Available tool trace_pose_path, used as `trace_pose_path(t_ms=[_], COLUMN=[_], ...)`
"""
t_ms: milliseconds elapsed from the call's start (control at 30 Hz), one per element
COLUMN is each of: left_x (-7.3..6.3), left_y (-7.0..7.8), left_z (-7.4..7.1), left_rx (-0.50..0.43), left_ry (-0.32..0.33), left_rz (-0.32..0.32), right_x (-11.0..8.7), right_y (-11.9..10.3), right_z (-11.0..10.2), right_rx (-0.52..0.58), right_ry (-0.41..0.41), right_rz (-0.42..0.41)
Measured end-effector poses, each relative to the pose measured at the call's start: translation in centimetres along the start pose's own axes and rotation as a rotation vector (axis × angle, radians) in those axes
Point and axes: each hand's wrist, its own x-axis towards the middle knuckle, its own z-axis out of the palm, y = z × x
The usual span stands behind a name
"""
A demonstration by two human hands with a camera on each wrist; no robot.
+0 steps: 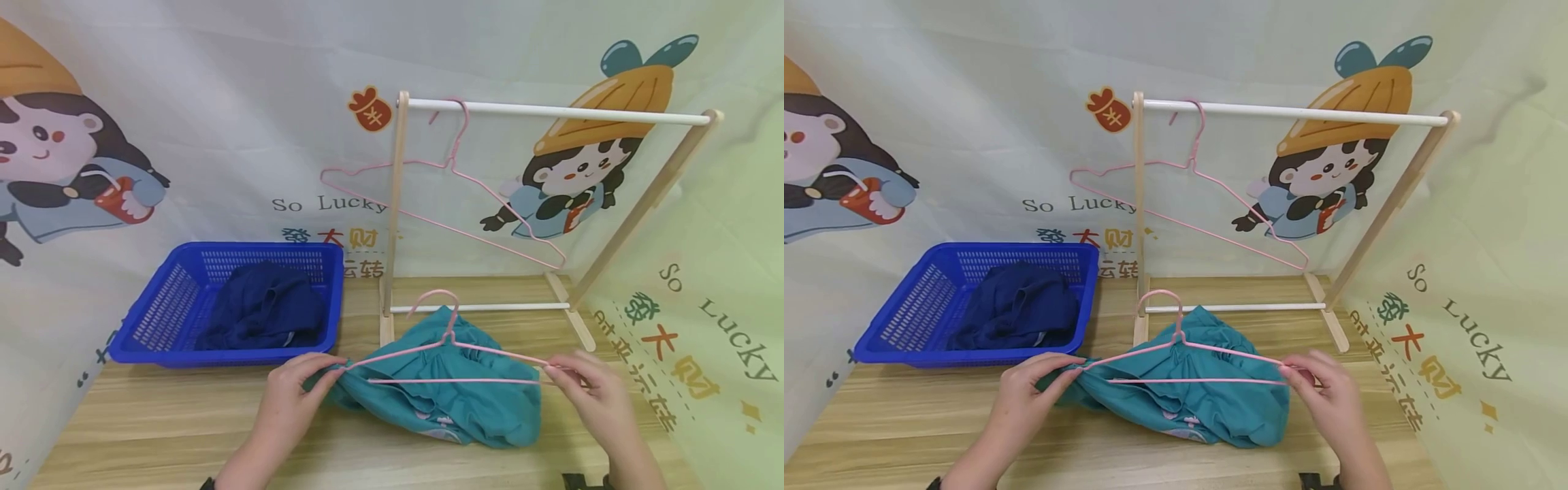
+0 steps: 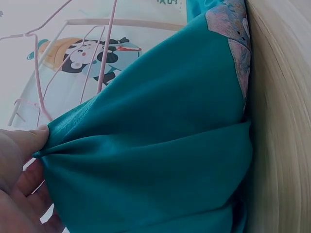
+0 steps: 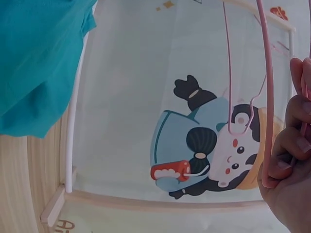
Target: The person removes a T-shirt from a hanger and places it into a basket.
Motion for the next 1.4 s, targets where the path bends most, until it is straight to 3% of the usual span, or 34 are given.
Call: trace_pose_path(t_ms=[267,500,733,900,1000,1167,1400], left_x=[0.1,0.1,0.2,0.2,0.2,0.2,0.5], left_y=[-0.2,-0.4,-0.7,-0.9,-1.0,-1.0,-0.8], left_z=[0.0,0.0,0.2,0.4,0.4,0.6,1.4], left_rx=[-0.004,-0.026,-0.023,0.004,0.029,0.057,0.027], left_ry=[0.014,0.015,0.025,0.080,0.088,0.038,-0.111], left_rz=[-0.001,0.002,0.012,0.010,-0.012,-0.070,-0.153], right_x=[-0.2,-0.6,-0.9,-1.4,-1.6,-1.6,-1.3], right_y=[-0.1,0.0,0.5,0.6,0.6,0.6,0.2], right_z=[-1.3,-2.0,-3.0,-4.4,-5.1,-5.2,-4.9], right_rx=[-0.074,-0.052,-0.067,-0.058,0.081,0.386,0.342], right_ry=[-0.006,0.019,0.019,0.068,0.132,0.225,0.247], right_rz=[0.020,0.090,0.103,0.227,0.295,0.291,0.322])
